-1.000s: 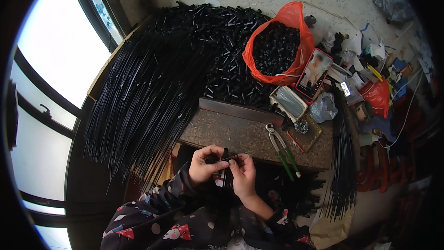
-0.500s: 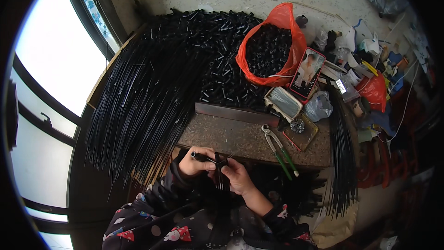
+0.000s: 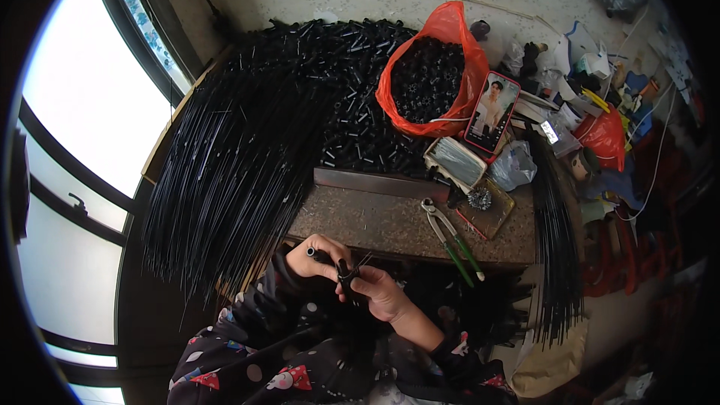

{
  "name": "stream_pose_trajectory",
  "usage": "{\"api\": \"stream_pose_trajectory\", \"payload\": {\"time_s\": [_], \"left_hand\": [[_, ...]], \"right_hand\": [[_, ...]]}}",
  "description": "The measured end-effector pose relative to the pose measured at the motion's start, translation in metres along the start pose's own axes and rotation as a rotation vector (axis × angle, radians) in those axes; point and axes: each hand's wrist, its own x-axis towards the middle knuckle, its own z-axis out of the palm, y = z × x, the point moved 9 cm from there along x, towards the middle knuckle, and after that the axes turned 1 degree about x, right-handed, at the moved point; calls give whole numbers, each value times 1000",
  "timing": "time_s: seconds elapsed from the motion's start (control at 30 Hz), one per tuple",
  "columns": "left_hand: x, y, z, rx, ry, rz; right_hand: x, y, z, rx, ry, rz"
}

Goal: Assembling black fiber bundles into small components using a crimping tool.

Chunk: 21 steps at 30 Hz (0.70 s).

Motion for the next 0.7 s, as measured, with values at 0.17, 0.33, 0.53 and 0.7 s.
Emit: {"api": "stream_pose_trajectory", "payload": {"time_s": [0.17,0.33,0.53,0.7], "left_hand": [[15,34,-26,97,532,133],[39,3,4,258,167,-176],[27,17,-12,69,360,-158],[21,36,-11,136,357,-109]], "right_hand": [[-5,-13,-18,-79,273,-222],[-13,-24,-11,-130,333,-374],[-15,-24,-12,-116,320,-329],[-12,-22,-9,-121,270,-307]]}}
